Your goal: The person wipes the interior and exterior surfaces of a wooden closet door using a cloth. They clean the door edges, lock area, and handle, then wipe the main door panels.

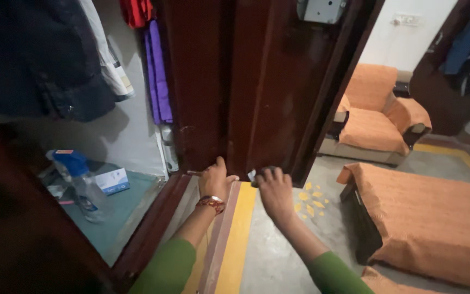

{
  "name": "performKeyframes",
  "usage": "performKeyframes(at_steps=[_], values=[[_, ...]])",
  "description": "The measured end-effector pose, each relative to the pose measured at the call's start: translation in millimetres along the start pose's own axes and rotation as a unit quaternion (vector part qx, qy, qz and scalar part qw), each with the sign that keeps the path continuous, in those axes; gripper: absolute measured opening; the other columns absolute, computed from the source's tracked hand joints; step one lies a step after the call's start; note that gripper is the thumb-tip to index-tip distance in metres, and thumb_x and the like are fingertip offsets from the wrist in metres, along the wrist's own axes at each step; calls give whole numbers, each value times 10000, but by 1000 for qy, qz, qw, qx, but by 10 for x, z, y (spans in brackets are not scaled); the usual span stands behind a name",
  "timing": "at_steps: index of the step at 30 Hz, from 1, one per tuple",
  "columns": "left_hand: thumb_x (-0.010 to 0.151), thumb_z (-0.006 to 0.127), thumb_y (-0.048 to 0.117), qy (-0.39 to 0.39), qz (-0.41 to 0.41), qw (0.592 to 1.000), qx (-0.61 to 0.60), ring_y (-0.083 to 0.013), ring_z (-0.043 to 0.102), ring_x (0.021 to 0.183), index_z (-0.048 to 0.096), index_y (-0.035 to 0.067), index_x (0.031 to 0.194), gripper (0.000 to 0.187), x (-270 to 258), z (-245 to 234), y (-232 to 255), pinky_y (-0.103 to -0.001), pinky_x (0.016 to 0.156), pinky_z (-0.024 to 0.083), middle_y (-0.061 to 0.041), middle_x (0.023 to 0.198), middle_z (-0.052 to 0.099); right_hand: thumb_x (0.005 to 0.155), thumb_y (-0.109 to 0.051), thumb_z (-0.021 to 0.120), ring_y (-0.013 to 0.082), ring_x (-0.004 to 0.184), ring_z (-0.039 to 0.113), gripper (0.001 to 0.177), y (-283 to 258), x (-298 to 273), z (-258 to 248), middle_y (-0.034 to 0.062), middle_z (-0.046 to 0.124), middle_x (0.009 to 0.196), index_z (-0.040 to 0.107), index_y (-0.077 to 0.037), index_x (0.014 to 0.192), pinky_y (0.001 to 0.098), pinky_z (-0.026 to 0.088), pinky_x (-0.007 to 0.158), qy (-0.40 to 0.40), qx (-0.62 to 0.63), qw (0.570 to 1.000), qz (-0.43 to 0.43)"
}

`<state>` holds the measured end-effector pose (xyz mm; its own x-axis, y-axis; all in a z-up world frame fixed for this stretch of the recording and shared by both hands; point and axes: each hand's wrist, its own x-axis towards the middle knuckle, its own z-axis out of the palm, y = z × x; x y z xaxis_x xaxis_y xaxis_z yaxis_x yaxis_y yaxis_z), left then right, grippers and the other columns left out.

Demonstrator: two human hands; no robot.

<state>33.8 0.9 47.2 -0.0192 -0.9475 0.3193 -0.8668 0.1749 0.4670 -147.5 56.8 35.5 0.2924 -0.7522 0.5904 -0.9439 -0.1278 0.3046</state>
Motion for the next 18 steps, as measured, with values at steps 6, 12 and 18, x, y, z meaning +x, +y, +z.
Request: performKeyframes(at_steps=[6, 12, 18], values=[[755, 831, 478, -12, 12, 1000, 10, -372, 726, 940, 555, 62, 1057, 583, -36, -31, -50, -468, 753, 595, -191, 944, 736, 826, -228, 704, 364, 975, 720, 297, 729, -183, -349, 160, 753, 1043, 764, -113, 1094, 453, 572, 838, -79, 340, 908, 231], [764, 828, 467, 3, 29, 1000, -2, -365, 732, 916, 560, 63, 1072, 574, 38, 69, -65, -452, 735, 603, -186, 917, 737, 865, -212, 658, 383, 973, 716, 331, 1441, -736, -744, 222, 749, 1007, 741, -84, 1159, 465, 547, 848, -85, 237, 905, 343], [758, 824, 485, 33, 49, 998, 21, -339, 744, 885, 565, 60, 1064, 585, 52, 102, -82, -435, 708, 609, -164, 896, 741, 864, -170, 597, 278, 950, 740, 388, 1152, -670, -766, 170, 762, 1000, 688, -71, 1228, 384, 542, 857, -48, 402, 877, 260]])
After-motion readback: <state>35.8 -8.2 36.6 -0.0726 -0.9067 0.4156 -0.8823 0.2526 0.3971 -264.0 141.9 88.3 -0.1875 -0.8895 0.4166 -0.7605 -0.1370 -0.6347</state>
